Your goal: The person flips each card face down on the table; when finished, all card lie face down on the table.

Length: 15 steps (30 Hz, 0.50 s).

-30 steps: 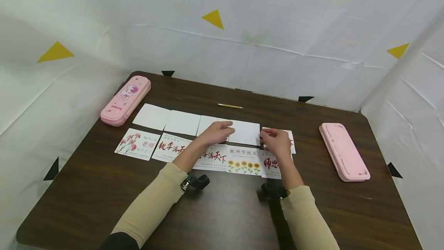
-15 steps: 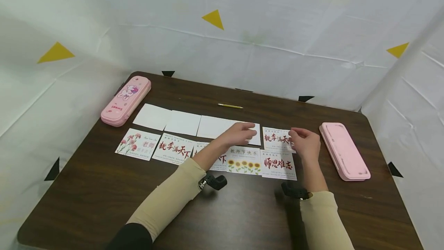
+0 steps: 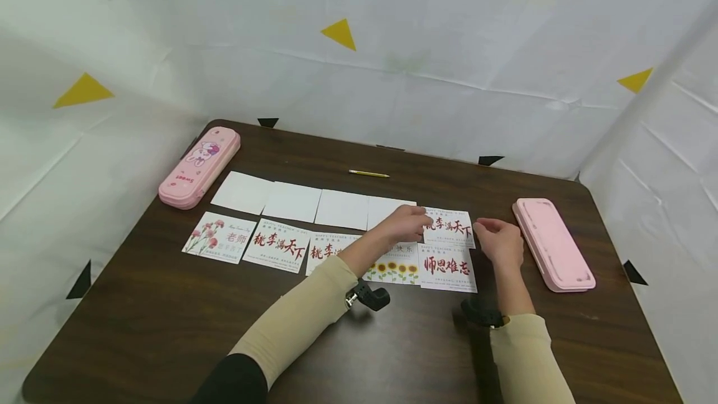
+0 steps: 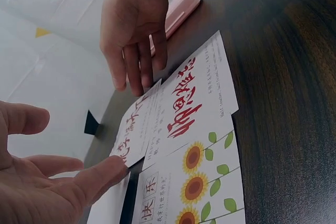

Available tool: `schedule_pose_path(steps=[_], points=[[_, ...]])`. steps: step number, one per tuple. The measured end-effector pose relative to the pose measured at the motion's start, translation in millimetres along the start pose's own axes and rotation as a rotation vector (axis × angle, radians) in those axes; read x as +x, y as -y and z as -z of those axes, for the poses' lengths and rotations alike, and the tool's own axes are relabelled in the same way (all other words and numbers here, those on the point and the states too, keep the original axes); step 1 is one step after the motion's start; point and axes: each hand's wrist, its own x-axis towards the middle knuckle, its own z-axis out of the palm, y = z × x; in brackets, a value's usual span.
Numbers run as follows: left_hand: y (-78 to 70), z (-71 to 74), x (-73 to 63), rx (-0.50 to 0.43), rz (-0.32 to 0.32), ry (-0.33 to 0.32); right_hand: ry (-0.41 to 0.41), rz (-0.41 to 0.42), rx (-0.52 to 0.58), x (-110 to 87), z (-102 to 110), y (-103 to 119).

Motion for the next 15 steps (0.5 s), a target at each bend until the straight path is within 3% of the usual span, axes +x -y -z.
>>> schedule_pose_path(steps=[8, 15], points=[[-1.6, 1.5, 2.7, -0.067, 0.019, 0.005, -0.001, 0.007, -0.009, 0.3, -2.2, 0.1], [-1.8, 1.5, 3.1, -0.072, 0.028, 0.015, 0.001, -0.006, 0.0, -1.2, -2.8, -0.5]])
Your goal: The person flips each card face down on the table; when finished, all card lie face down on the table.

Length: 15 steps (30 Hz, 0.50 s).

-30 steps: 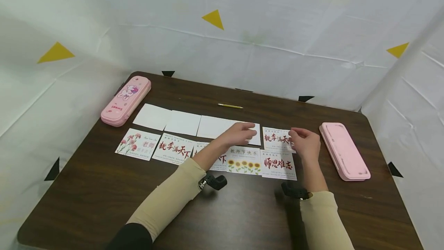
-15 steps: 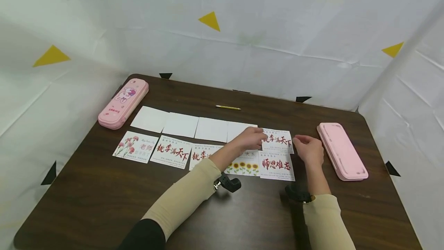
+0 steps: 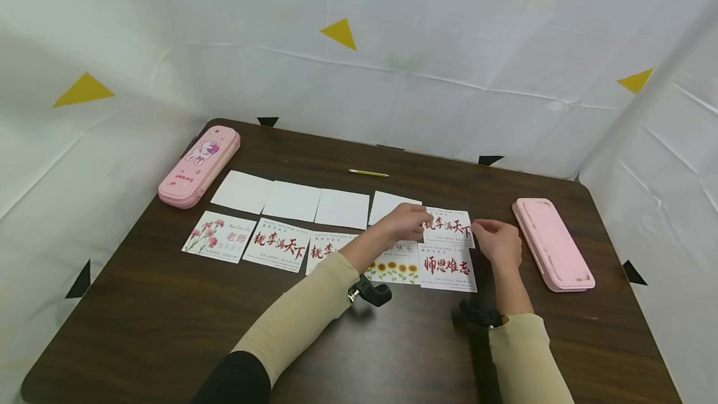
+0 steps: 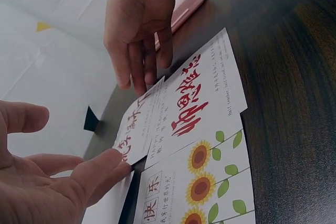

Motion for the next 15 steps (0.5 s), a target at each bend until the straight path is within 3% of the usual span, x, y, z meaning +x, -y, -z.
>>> schedule_pose_path(steps=[7, 15], points=[[-0.6, -1.9, 1.7, 0.003, 0.008, -0.009, 0.015, 0.001, 0.044, -0.8, 1.5, -1.1], [-1.7, -2.6, 0.0, 0.008, -0.015, 0.0, 0.056, -0.007, 0.167, -1.1, 3.2, -3.0]])
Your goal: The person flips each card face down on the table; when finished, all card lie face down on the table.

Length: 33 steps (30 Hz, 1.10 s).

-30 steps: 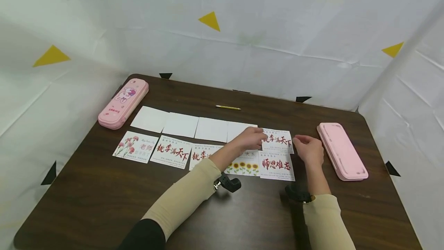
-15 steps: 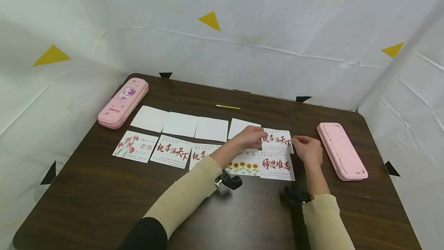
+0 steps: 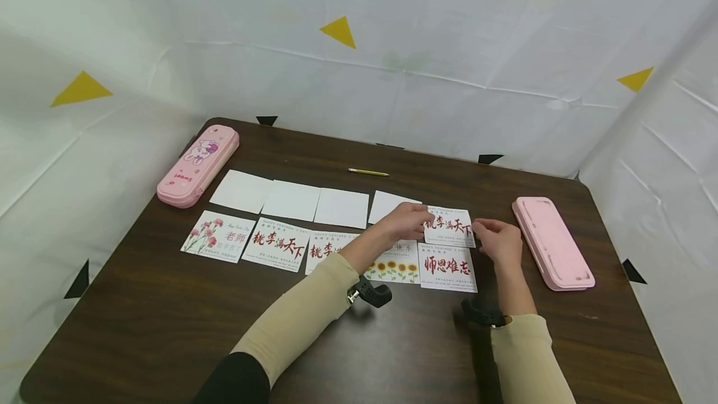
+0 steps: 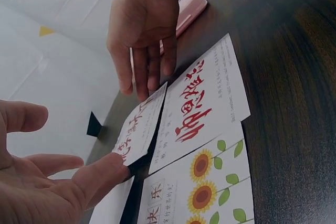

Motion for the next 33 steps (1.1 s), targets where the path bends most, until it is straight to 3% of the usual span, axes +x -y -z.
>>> schedule_pose_path(steps=[5, 11, 17, 21, 25, 28, 33], points=[[-3.3, 0.6, -3.6, 0.007, -0.024, -0.002, 0.023, 0.006, 0.069, 1.7, 2.4, -1.0], [-8.1, 5.6, -7.6, 0.035, -0.099, -0.035, 0.033, 0.008, 0.221, 6.7, 9.3, -1.1], [-11.5, 12.2, -11.9, -0.046, -0.094, -0.067, 0.026, 0.074, 0.316, 6.3, 18.2, -0.4], [-13.0, 13.0, -16.5, -0.083, -0.109, -0.055, 0.035, 0.124, 0.408, 3.5, 21.5, 1.8], [-13.0, 11.3, -20.8, -0.078, -0.16, -0.025, -0.017, 0.118, 0.513, 2.9, 19.5, 4.9], [-10.7, 9.2, -22.3, -0.031, -0.193, -0.017, -0.073, 0.084, 0.474, 3.0, 15.7, 5.6], [-3.4, 7.8, -16.7, 0.101, -0.195, -0.022, -0.1, 0.067, 0.228, 2.3, 7.2, 2.7]])
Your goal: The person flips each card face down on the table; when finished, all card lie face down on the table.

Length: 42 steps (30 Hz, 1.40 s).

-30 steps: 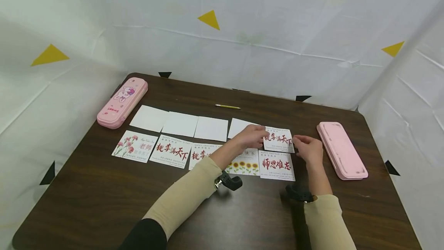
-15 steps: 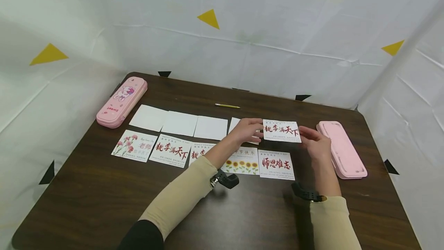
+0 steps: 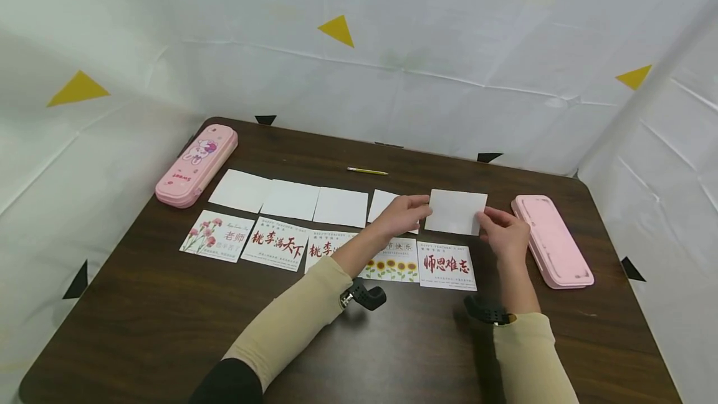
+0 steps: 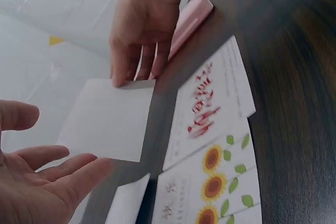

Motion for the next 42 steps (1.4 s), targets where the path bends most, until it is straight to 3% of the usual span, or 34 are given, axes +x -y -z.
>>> schedule_pose_path(steps=[7, 16, 35, 42], points=[[15.6, 2.3, 11.7, 0.064, 0.077, 0.041, 0.036, -0.005, -0.173, -4.8, -6.9, -2.5], [20.9, 3.2, 15.7, 0.044, 0.074, 0.064, 0.09, -0.028, -0.265, -3.1, -7.1, -6.9], [17.3, 2.5, 11.1, -0.023, 0.077, 0.092, 0.109, -0.041, -0.249, -1.4, -4.6, -10.3], [13.2, 3.8, 2.4, 0.155, 0.02, 0.067, 0.127, -0.064, -0.192, -3.3, -2.3, -9.8]])
